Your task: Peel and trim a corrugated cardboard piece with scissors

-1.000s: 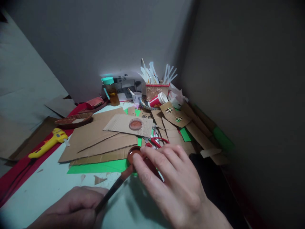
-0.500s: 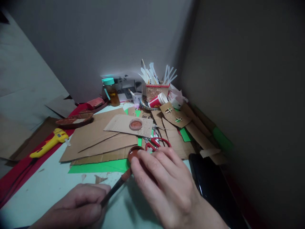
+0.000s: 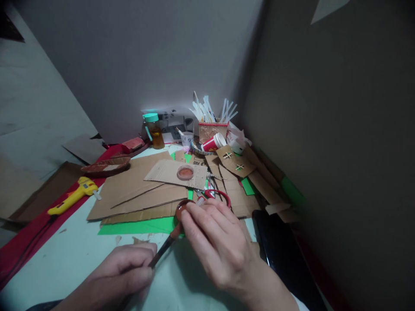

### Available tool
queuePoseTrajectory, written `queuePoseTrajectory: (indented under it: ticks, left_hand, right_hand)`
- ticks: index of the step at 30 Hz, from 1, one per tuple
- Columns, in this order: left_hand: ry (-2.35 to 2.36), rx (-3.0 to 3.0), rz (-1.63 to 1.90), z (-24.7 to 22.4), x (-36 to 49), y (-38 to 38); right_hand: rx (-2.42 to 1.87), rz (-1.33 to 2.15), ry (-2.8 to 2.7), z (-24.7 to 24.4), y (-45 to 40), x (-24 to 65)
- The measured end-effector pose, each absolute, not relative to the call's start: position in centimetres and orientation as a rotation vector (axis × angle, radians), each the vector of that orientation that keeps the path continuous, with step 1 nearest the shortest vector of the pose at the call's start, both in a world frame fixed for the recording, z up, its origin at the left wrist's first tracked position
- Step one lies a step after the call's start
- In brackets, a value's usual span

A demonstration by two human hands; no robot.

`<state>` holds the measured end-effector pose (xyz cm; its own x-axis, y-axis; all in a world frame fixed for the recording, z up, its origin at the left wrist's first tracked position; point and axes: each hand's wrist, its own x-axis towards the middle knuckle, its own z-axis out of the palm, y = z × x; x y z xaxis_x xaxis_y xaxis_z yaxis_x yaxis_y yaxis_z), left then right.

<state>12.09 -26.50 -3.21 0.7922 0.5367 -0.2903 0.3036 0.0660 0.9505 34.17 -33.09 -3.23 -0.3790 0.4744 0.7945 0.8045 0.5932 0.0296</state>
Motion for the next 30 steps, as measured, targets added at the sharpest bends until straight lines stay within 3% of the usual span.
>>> queuePoseTrajectory:
  ticks: [8, 13, 19, 24, 30]
  left_hand:
    - [0.746, 1.417, 0.426, -4.6, 12.1, -26.2]
    - [0.849, 1.338, 0.639, -4.7, 11.8, -24.4]
    - [0.867, 1.283, 0.77, -4.1, 11.3, -23.0]
    - [0.837, 1.235, 0.84, -3.8, 11.3, -22.0]
    - [0.79, 1.162, 0.858, -4.5, 12.0, -21.7]
  right_hand:
    - [-1.089, -0.572, -1.85, -3.0, -33.4, 33.9]
    - [-1.418, -0.241, -1.463, -2.8, -32.8, 35.5]
    - [-1.727, 0.141, -1.539, -2.9, -32.9, 38.8]
    - [-1.889, 0.308, -1.652, -2.1, -32.8, 40.3]
    - [-1.917, 0.34, -1.871, -1.2, -26.7, 40.1]
